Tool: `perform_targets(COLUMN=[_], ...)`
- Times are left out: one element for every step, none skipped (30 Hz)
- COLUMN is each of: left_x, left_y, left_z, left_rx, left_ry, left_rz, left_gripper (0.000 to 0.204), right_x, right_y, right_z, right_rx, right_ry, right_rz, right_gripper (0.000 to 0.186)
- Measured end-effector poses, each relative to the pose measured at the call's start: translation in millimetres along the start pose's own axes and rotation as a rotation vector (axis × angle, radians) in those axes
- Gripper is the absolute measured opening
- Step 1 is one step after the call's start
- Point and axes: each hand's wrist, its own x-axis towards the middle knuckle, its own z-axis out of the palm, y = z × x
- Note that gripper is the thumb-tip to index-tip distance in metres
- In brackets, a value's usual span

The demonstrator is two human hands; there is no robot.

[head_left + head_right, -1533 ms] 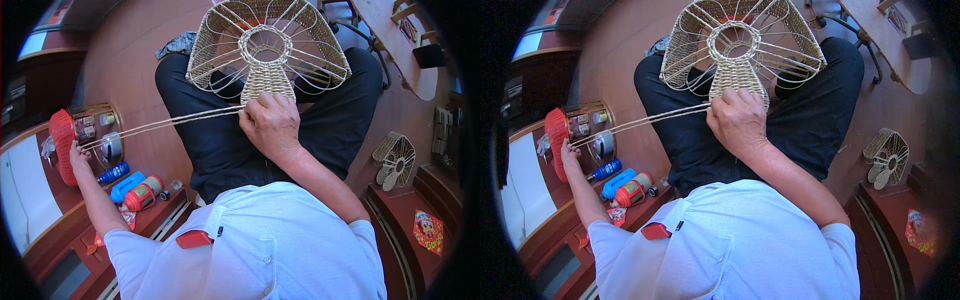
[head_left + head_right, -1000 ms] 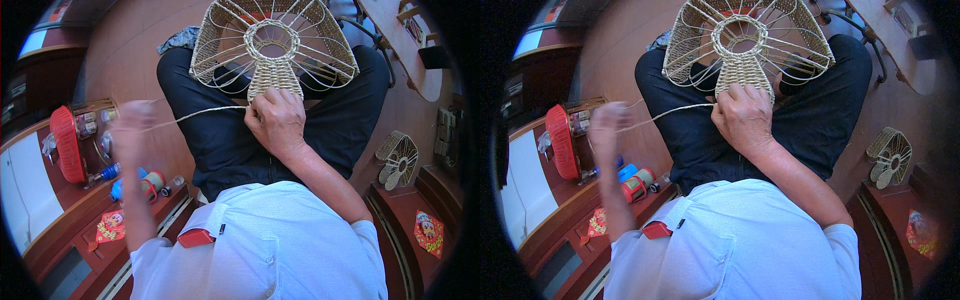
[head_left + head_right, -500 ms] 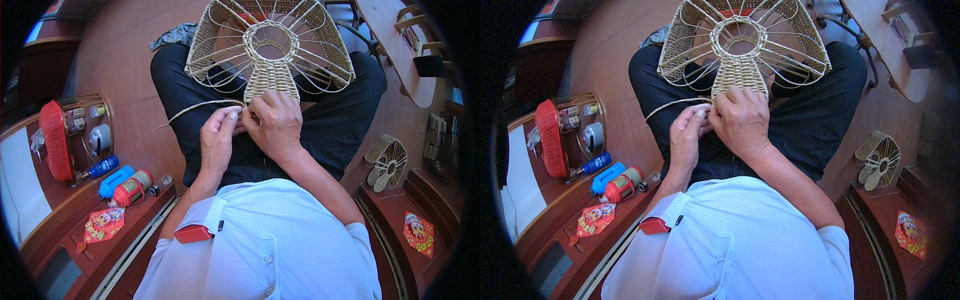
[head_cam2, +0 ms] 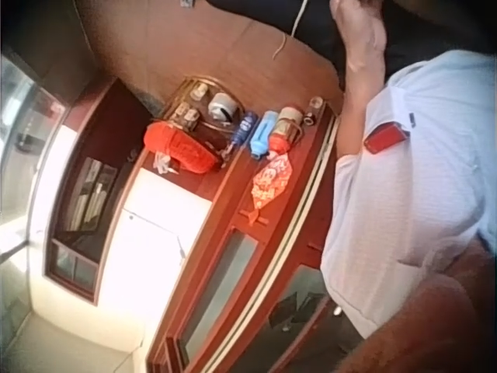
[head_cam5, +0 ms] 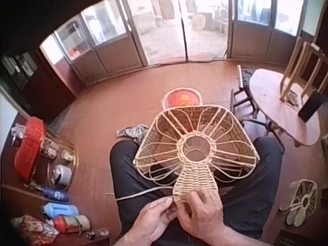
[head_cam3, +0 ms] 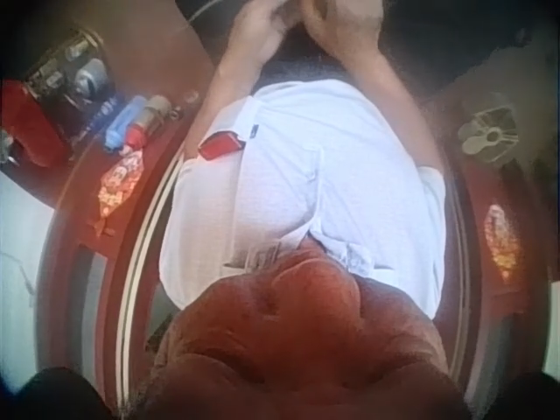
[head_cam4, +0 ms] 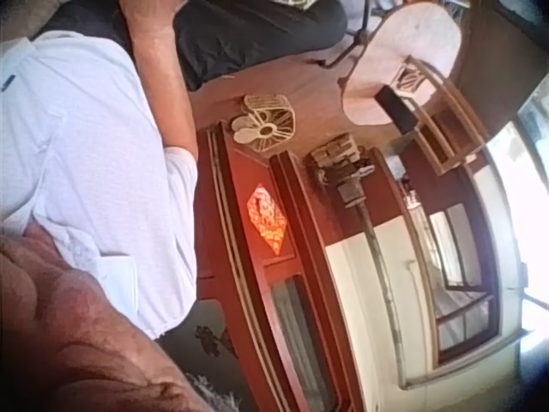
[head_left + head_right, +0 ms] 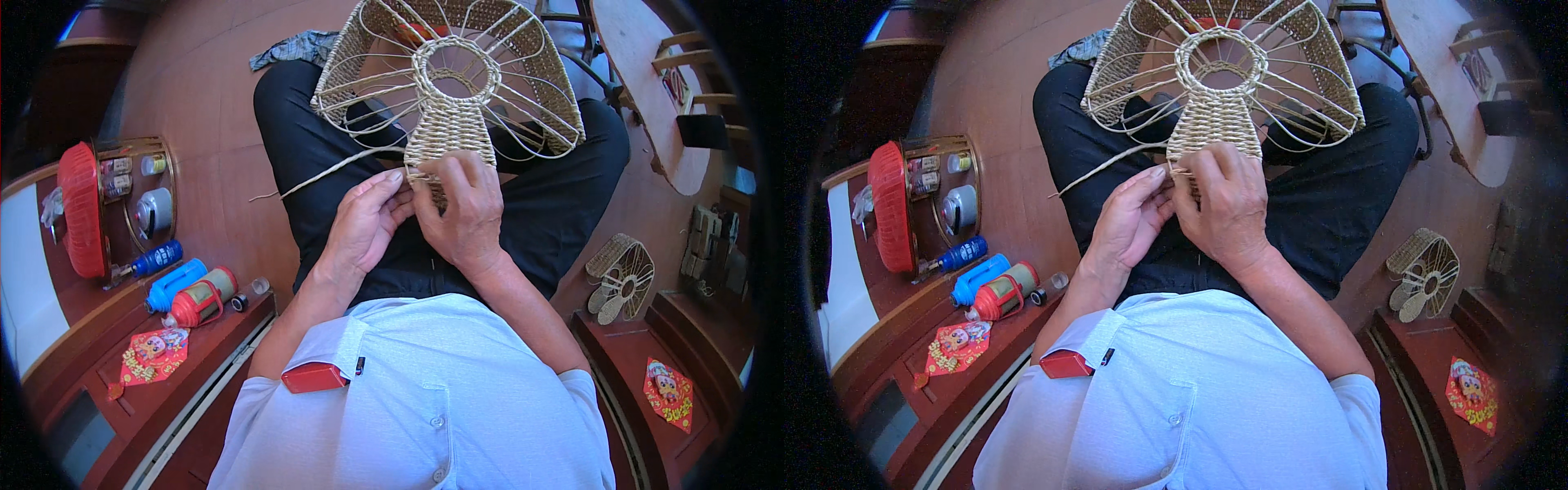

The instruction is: Weave a wicker basket or lamp shade frame by hand.

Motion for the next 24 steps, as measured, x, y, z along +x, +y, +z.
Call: perform_targets(left_x=[2.0, 3.8, 5.8, 7.5, 9.2, 10.8, 11.8, 12.6, 13.7, 15.0, 15.2, 15.1, 15.4, 15.6, 15.5, 14.9, 14.1, 13.2, 11.9, 10.3, 8.4, 6.2, 4.8, 3.0], left_y=[-0.4, -0.3, 0.6, 1.2, 2.0, 2.8, 2.7, 1.6, -1.1, -4.0, -6.4, -9.0, -10.0, -10.2, -10.6, -10.2, -9.8, -9.5, -9.7, -10.4, -10.9, -11.3, -13.1, -13.5], left_z=[-0.2, -0.1, 0.3, 1.2, 2.3, 3.7, 5.5, 7.7, 10.6, 13.4, 15.2, 16.7, 17.2, 17.0, 16.7, 16.1, 15.7, 15.6, 15.9, 17.0, 18.2, 19.7, 22.4, 24.3], left_rx=[-0.072, -0.068, -0.114, -0.16, -0.164, -0.179, -0.18, -0.192, -0.103, -0.037, -0.013, 0.113, 0.239, 0.241, 0.255, 0.269, 0.271, 0.336, 0.381, 0.4, 0.544, 0.689, 0.692, 0.687], left_ry=[-0.052, -0.031, -0.063, -0.094, -0.092, -0.142, -0.144, -0.192, -0.168, -0.202, -0.146, -0.079, 0.003, -0.013, 0.025, 0.065, 0.067, 0.127, 0.151, 0.185, 0.248, 0.304, 0.332, 0.328], left_rz=[-0.051, -0.035, -0.07, -0.107, -0.106, -0.106, -0.119, -0.104, -0.07, -0.008, -0.038, 0.021, 0.05, 0.082, 0.13, 0.179, 0.181, 0.22, 0.271, 0.257, 0.332, 0.422, 0.464, 0.475], left_gripper=[0.032, 0.032, 0.031, 0.031, 0.031, 0.03, 0.028, 0.028, 0.027, 0.025, 0.025, 0.024, 0.023, 0.023, 0.02, 0.018, 0.018, 0.018, 0.021, 0.021, 0.023, 0.024, 0.023, 0.023], right_x=[-1.5, -3.2, -4.7, -6.3, -7.5, -8.1, -8.7, -9.2, -9.7, -9.8, -10.0, -10.0, -9.6, -9.3, -9.1, -8.9, -8.4, -7.9, -7.6, -7.2, -6.5, -5.9, -5.7, -5.3], right_y=[2.0, 3.4, 4.8, 6.2, 8.1, 9.9, 11.1, 11.9, 12.4, 12.8, 12.9, 12.7, 12.4, 12.1, 11.6, 11.0, 10.5, 10.0, 9.6, 9.2, 8.8, 8.3, 7.4, 6.5], right_z=[-2.6, -4.3, -5.2, -5.9, -6.2, -6.3, -5.9, -5.4, -5.3, -5.3, -5.2, -5.1, -4.8, -4.7, -4.7, -4.7, -4.5, -4.3, -4.4, -4.5, -4.0, -3.8, -3.7, -3.5], right_rx=[0.041, 0.042, 0.098, 0.152, 0.151, 0.154, 0.156, 0.157, 0.171, 0.184, 0.184, 0.178, 0.173, 0.173, 0.17, 0.164, 0.171, 0.166, 0.156, 0.158, 0.125, 0.093, 0.093, 0.073], right_ry=[-0.014, -0.019, -0.028, -0.039, -0.044, -0.056, -0.066, -0.066, -0.067, -0.066, -0.065, -0.071, -0.076, -0.074, -0.072, -0.063, -0.07, -0.069, -0.059, -0.068, -0.064, -0.059, -0.058, -0.06], right_rz=[-0.003, -0.01, 0.044, 0.101, 0.099, 0.09, 0.081, 0.079, 0.079, 0.079, 0.08, 0.085, 0.089, 0.088, 0.08, 0.065, 0.072, 0.075, 0.07, 0.082, 0.04, -0.001, -0.001, -0.001], right_gripper=[0.027, 0.027, 0.03, 0.032, 0.032, 0.035, 0.037, 0.037, 0.037, 0.037, 0.037, 0.036, 0.035, 0.035, 0.035, 0.035, 0.035, 0.034, 0.033, 0.033, 0.031, 0.03, 0.03, 0.029])
